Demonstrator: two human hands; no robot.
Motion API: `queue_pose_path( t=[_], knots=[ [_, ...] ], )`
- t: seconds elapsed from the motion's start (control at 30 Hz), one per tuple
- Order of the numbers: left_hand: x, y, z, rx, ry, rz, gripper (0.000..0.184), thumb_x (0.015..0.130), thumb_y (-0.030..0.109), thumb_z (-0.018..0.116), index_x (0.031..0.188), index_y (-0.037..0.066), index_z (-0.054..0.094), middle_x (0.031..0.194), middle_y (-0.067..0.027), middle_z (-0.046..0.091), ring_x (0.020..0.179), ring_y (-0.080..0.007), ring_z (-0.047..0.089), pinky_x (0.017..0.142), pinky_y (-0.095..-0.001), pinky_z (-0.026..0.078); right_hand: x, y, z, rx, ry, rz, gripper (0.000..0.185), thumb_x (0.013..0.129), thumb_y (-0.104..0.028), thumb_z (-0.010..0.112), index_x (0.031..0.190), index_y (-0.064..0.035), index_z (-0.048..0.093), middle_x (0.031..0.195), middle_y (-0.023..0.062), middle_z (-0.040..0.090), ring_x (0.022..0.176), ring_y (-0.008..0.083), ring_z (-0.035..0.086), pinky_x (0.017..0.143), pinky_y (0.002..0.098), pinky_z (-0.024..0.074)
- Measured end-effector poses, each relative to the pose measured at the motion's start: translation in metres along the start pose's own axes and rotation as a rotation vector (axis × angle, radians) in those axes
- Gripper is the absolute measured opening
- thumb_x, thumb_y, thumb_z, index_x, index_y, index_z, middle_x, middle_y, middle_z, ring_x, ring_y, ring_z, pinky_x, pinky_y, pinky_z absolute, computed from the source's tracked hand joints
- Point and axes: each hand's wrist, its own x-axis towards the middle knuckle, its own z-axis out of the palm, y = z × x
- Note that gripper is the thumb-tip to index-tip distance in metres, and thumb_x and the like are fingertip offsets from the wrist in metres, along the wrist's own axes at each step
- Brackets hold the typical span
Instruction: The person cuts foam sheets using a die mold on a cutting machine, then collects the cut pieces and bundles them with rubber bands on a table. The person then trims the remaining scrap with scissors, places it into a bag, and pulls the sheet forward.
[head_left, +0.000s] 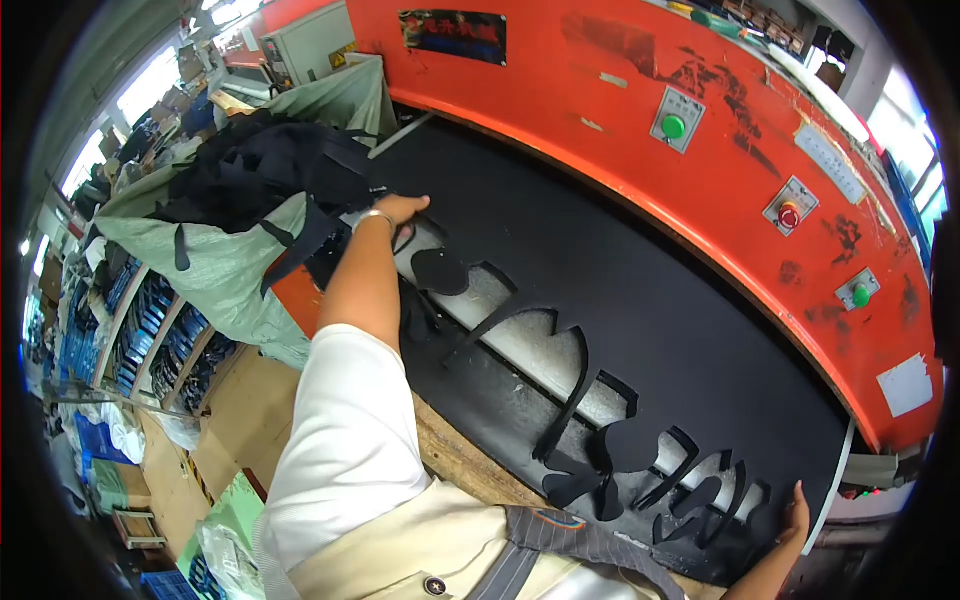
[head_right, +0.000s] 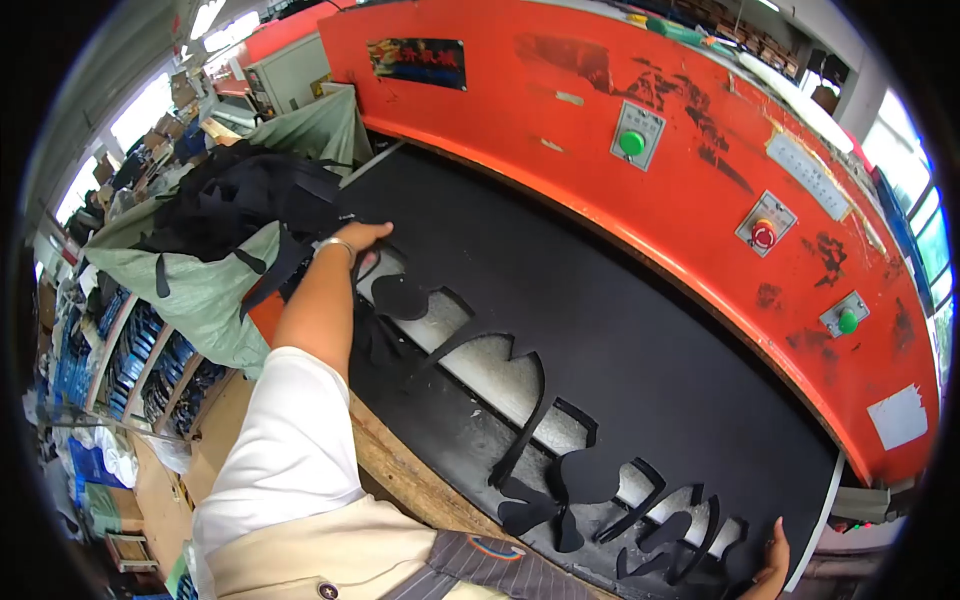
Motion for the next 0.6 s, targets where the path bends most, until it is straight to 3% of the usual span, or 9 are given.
queue_pose_path(
  t=[0.07, 0.13, 0.17, 0.27, 0.37, 0.43, 0.5, 0.53, 0.6],
  knots=[
    [0.007, 0.008, -0.002, -0.250, 0.148, 0.051, 0.053, 0.079, 0.038, 0.079, 0.109, -0.004, 0.066, 0.108, -0.0102, 0.065, 0.091, -0.0211, 0.059, 0.074, -0.0389, 0.050, 0.001, 0.001, -0.010, 0.034, 0.065, -0.007, 0.071, 0.083, -0.060, 0.066, 0.126, -0.0056, 0.057, 0.114, 0.0090, 0.065, 0.109, 0.0278, 0.061, 0.103, 0.0422, 0.0405],
    [0.016, -0.001, 0.000, -0.717, -0.020, -0.014, 0.036, 0.081, 0.025, 0.080, 0.103, -0.001, 0.067, 0.104, -0.0091, 0.065, 0.092, -0.0210, 0.059, 0.076, -0.0402, 0.050, 0.001, 0.007, -0.012, 0.112, 0.019, -0.058, 0.064, 0.083, -0.054, 0.070, 0.122, -0.0046, 0.060, 0.115, 0.0079, 0.065, 0.108, 0.0292, 0.061, 0.101, 0.0437, 0.0424],
    [0.021, -0.007, 0.003, -0.846, -0.030, -0.009, 0.025, 0.081, 0.017, 0.079, 0.097, 0.001, 0.067, 0.102, -0.0094, 0.065, 0.086, -0.0220, 0.060, 0.066, -0.0400, 0.051, 0.023, 0.016, -0.016, 0.152, -0.030, -0.124, 0.060, 0.084, -0.051, 0.070, 0.119, -0.0036, 0.062, 0.112, 0.0085, 0.066, 0.105, 0.0292, 0.062, 0.097, 0.0434, 0.0440],
    [0.044, -0.020, 0.019, -0.545, 0.208, 0.144, 0.025, 0.083, 0.021, 0.077, 0.092, 0.000, 0.066, 0.086, -0.0092, 0.066, 0.070, -0.0209, 0.060, 0.051, -0.0361, 0.045, 0.056, 0.032, -0.012, 0.125, 0.075, -0.224, 0.056, 0.089, -0.044, 0.066, 0.118, 0.0032, 0.063, 0.115, 0.0134, 0.065, 0.107, 0.0309, 0.061, 0.093, 0.0441, 0.0452],
    [0.033, -0.011, 0.033, -0.232, 0.343, 0.116, 0.032, 0.086, 0.029, 0.074, 0.080, 0.000, 0.061, 0.057, -0.0048, 0.053, 0.043, -0.0166, 0.046, 0.043, -0.0345, 0.033, 0.038, 0.016, 0.003, -0.227, 0.229, -0.168, 0.060, 0.091, -0.042, 0.065, 0.118, 0.0115, 0.058, 0.108, 0.0196, 0.066, 0.095, 0.0291, 0.064, 0.082, 0.0423, 0.0502],
    [0.016, -0.012, 0.026, -0.235, 0.367, 0.151, 0.032, 0.086, 0.029, 0.074, 0.079, 0.001, 0.059, 0.056, -0.0029, 0.049, 0.043, -0.0144, 0.042, 0.042, -0.0333, 0.030, 0.034, 0.019, 0.008, -0.219, 0.501, -0.272, 0.061, 0.091, -0.044, 0.065, 0.109, 0.0142, 0.062, 0.099, 0.0202, 0.068, 0.090, 0.0285, 0.064, 0.080, 0.0432, 0.0494],
    [0.010, -0.024, 0.010, -0.176, 0.352, 0.178, 0.036, 0.084, 0.031, 0.076, 0.087, -0.002, 0.061, 0.057, -0.0039, 0.051, 0.041, -0.0133, 0.040, 0.040, -0.0331, 0.029, 0.038, 0.026, -0.012, -0.283, 0.515, -0.289, 0.061, 0.091, -0.045, 0.064, 0.104, 0.0142, 0.064, 0.096, 0.0200, 0.068, 0.089, 0.0283, 0.064, 0.080, 0.0434, 0.0489],
    [0.005, -0.028, 0.007, 0.048, 0.373, 0.147, 0.050, 0.081, 0.035, 0.077, 0.103, -0.009, 0.065, 0.077, -0.0173, 0.066, 0.059, -0.0245, 0.062, 0.052, -0.0378, 0.046, 0.046, 0.038, -0.025, -0.337, 0.514, -0.312, 0.061, 0.091, -0.046, 0.064, 0.099, 0.0142, 0.066, 0.093, 0.0199, 0.069, 0.088, 0.0281, 0.064, 0.081, 0.0437, 0.0485],
    [0.037, -0.049, 0.007, 0.212, 0.438, 0.172, 0.064, 0.079, 0.038, 0.078, 0.115, -0.013, 0.060, 0.104, -0.0275, 0.065, 0.091, -0.0342, 0.065, 0.077, -0.0407, 0.050, 0.063, 0.061, -0.011, -0.762, 0.574, -0.335, 0.072, 0.094, -0.058, 0.050, 0.097, 0.0117, 0.067, 0.100, 0.0319, 0.066, 0.096, 0.0417, 0.065, 0.083, 0.0478, 0.0469]
  ],
)
